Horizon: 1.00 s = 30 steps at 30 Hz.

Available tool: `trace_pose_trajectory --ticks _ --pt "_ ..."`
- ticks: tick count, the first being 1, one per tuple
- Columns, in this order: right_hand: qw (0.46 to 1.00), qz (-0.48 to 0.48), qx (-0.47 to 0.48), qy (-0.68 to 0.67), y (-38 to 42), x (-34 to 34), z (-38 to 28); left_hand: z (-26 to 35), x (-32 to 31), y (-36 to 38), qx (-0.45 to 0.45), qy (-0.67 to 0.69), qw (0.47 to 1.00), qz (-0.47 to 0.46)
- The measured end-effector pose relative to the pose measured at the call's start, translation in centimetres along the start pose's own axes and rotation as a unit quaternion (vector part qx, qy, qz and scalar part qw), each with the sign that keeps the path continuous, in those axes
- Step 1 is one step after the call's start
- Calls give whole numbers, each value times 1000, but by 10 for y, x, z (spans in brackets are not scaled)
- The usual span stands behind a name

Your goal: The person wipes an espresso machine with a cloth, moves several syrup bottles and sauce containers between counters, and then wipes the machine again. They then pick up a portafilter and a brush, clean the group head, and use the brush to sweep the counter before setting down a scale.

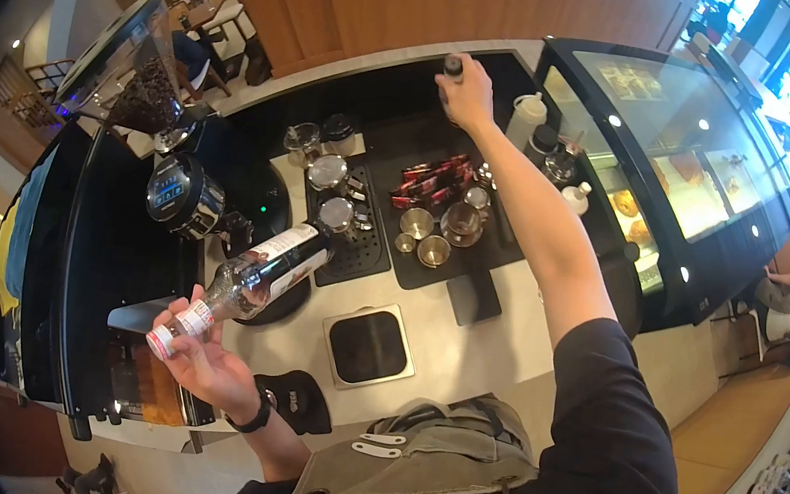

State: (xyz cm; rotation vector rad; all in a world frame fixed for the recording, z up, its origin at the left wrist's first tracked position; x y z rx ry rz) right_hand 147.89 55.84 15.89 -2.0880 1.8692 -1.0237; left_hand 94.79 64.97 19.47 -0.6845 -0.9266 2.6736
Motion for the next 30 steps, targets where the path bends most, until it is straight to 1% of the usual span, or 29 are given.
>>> trace_pose_trajectory --ticks 1,3,6,7,8,10,12,14,16,18,20,23,26,27,28,30 --pt "999 13 4 -37 0 17 -15 0 -1 -4 -5 -6 1000 -23" --pt "992 4 -19 -125 8 52 -50 -2 -13 -8 -24 5 998 -64" --pt "973 -5 -42 -227 48 127 -117 -7 -19 -11 -13 46 987 -154" --pt "972 5 -31 -234 65 156 -143 -5 -26 -13 -14 64 982 -175" --pt "970 16 -20 -242 85 183 -163 -4 -32 -16 -29 63 968 -242" --pt "951 -21 -25 -308 122 229 -173 -2 -50 -14 1 137 942 -307" --pt "932 -64 -34 -356 166 280 -183 -1 -76 -1 4 148 919 -366" --pt "941 -60 -65 -325 212 323 -170 7 -106 26 58 215 872 -436" --pt "911 -95 -146 -375 264 369 -159 21 -135 57 121 274 810 -504" --pt "946 -116 -167 -254 311 421 -139 35 -159 89 187 292 765 -542" --pt "949 -152 -205 -185 354 471 -118 76 -192 128 243 310 735 -553" --pt "968 -62 -217 -107 412 543 -89 95 -241 209 300 385 644 -589" --pt "956 82 -272 -67 469 615 -54 116 -290 304 358 445 533 -624" --pt "943 121 -305 -54 488 638 -43 134 -309 336 374 452 514 -626" --pt "923 164 -340 -69 507 658 -34 140 -321 368 385 432 500 -644" --pt "880 245 -395 -93 539 704 -17 167 -352 434 362 398 495 -683"
Point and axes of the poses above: each hand's wrist, its own y-axis away from the middle knuckle, its own x-axis out of the back of the hand, z = x × y, the point moved 2 cm from there along -y, towards the middle knuckle, and after that the axes turned 10 degrees about -x, right-handed, at the moved point
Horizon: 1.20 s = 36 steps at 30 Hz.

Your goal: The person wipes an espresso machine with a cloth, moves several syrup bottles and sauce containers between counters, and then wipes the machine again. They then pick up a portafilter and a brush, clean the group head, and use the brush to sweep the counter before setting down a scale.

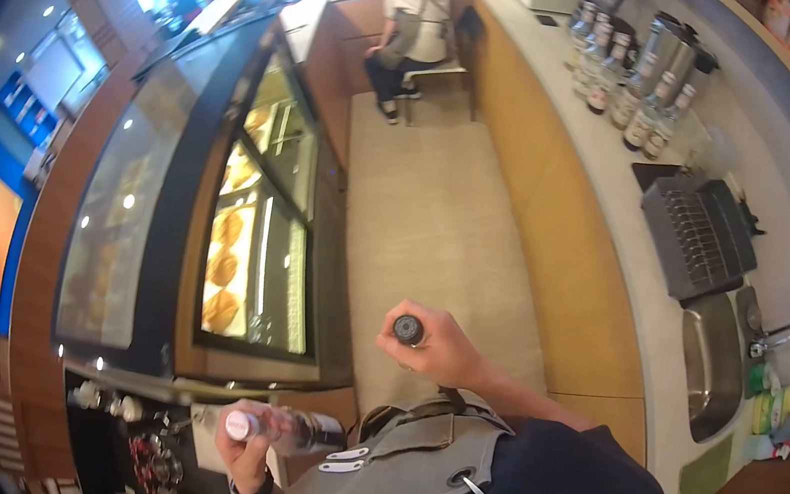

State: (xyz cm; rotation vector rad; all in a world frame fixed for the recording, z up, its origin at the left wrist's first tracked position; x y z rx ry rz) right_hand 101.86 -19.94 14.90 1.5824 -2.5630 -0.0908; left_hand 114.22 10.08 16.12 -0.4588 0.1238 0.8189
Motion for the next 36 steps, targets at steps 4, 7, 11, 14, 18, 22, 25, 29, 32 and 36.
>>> trace_pose_trajectory --ticks 4,7,11,14,18,22,25,29,32,36 --pt "989 139 27 -31 -14 95 13 -69 -74 -96 -9 -72 997 -17" --pt "968 222 -14 -116 -28 152 31 -118 -112 -165 -23 -48 998 -32" --pt "925 346 -8 -158 -55 207 54 -181 -155 -260 -30 -18 998 -55" --pt "893 414 -8 -180 -88 255 67 -233 -186 -334 -7 -5 996 -93" --pt "859 468 5 -210 -140 318 65 -296 -240 -436 38 37 985 -161" --pt "844 491 58 -207 -197 380 44 -339 -295 -545 75 52 960 -264" --pt "854 477 110 -176 -244 422 25 -358 -340 -622 14 -21 935 -353" --pt "867 460 110 -159 -318 483 0 -375 -411 -722 -89 -120 881 -448" --pt "893 426 108 -97 -374 538 -6 -399 -464 -787 -167 -134 868 -449" --pt "921 374 107 -36 -452 617 -9 -444 -531 -865 -155 -132 834 -512"
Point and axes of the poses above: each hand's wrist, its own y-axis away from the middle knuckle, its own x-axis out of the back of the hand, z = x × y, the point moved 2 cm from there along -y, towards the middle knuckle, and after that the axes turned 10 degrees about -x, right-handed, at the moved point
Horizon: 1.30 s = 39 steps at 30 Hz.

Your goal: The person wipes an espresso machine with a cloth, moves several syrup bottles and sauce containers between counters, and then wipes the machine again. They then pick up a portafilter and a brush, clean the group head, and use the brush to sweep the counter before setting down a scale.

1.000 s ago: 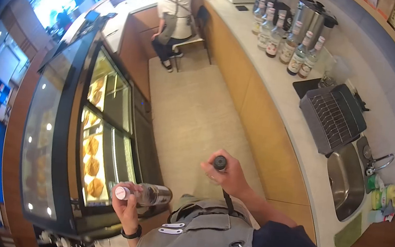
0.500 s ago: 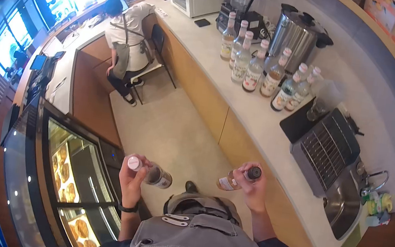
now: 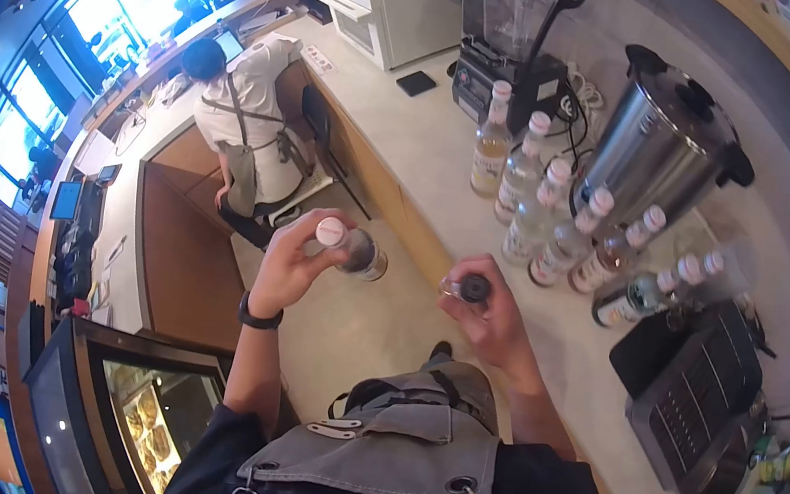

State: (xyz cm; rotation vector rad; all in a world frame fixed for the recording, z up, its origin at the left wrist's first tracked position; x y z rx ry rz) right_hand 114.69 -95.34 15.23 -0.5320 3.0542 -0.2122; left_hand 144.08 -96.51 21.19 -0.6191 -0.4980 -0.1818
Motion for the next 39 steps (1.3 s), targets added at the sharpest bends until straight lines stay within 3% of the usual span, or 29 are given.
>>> trace_pose_trajectory --ticks 3,6,10,15,19,25,28,29,32,36,39 --pt "999 -16 -1 46 -79 4 22 -44 4 -63 1 8 1000 -7" --pt "978 32 66 197 -150 7 13 -97 4 -116 24 81 996 -8" --pt "980 131 -3 151 -225 7 27 -159 2 -187 29 143 989 -22" --pt "951 242 -16 191 -294 0 48 -226 -9 -257 32 186 978 -84" --pt "911 318 -26 260 -330 -4 56 -275 -16 -302 -29 195 969 -149" --pt "876 376 -94 288 -368 5 62 -310 -28 -346 -60 237 950 -195" --pt "859 362 -76 355 -375 14 52 -319 -36 -360 -59 258 942 -207" --pt "832 359 -90 414 -375 17 47 -321 -40 -364 -57 271 937 -213" --pt "818 341 -199 417 -377 22 26 -319 -46 -373 -68 270 933 -230" --pt "784 333 -152 501 -376 23 29 -322 -50 -377 -86 254 933 -238" --pt "789 333 -182 483 -376 16 25 -324 -49 -374 -77 266 932 -232"
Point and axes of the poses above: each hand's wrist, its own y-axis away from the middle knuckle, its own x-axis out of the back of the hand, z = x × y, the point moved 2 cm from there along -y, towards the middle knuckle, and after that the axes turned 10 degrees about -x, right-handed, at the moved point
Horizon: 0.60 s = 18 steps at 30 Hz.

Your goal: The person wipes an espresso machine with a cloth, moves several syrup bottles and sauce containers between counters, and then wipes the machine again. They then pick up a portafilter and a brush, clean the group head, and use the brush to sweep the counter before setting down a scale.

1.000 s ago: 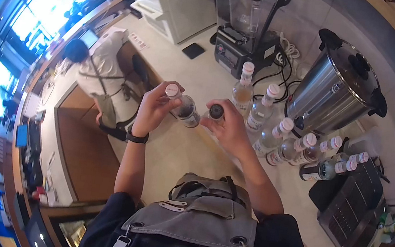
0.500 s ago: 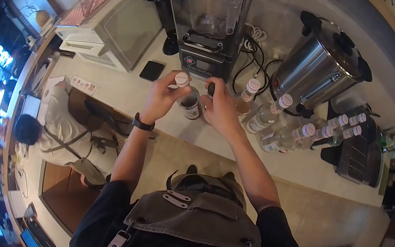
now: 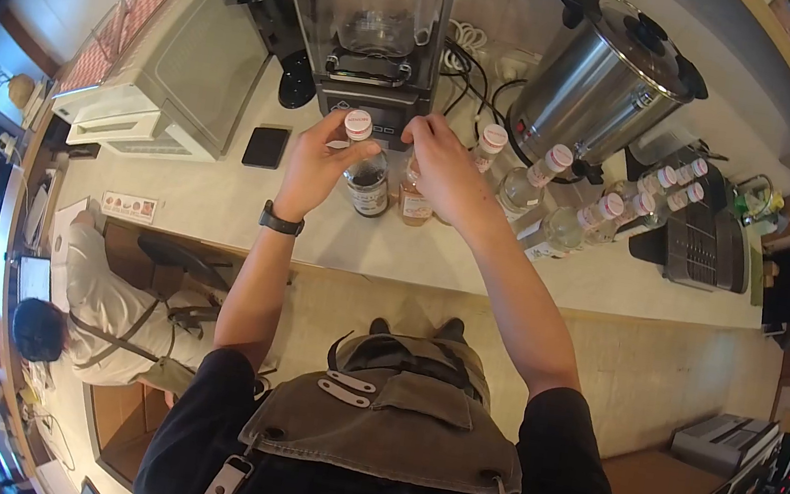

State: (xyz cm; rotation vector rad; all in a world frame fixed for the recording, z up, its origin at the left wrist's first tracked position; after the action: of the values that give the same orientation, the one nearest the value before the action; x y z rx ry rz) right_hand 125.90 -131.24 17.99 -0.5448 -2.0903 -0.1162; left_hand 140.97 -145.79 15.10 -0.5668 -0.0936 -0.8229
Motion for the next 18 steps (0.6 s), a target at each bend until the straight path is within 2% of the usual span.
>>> trace_pose_trajectory --ticks 3,7,9,10,12,13,14,15,16,17,18 --pt "994 87 61 3 8 -6 4 -4 -5 5 3 32 999 24" --pt "992 121 40 6 25 -9 -4 -16 -7 15 4 -9 1000 10" --pt "983 146 97 -44 39 -15 -9 -33 -12 27 -52 46 995 72" --pt "976 162 127 -64 52 -11 -7 -32 -11 36 -77 12 989 126" --pt "980 87 108 -140 94 4 -6 -31 -8 65 -112 -27 967 228" --pt "980 63 112 -155 115 9 -1 -33 -10 81 -100 -5 950 296" --pt "980 61 144 -120 136 5 17 -21 -14 94 -77 -7 943 325" --pt "982 57 129 -126 156 3 36 -10 -21 102 -122 -26 942 313" --pt "983 52 118 -133 178 2 56 7 -39 107 -118 9 945 305" --pt "984 75 90 -135 203 3 78 20 -60 112 -132 31 957 257" --pt "984 97 63 -138 231 4 100 38 -88 116 -96 78 966 227"
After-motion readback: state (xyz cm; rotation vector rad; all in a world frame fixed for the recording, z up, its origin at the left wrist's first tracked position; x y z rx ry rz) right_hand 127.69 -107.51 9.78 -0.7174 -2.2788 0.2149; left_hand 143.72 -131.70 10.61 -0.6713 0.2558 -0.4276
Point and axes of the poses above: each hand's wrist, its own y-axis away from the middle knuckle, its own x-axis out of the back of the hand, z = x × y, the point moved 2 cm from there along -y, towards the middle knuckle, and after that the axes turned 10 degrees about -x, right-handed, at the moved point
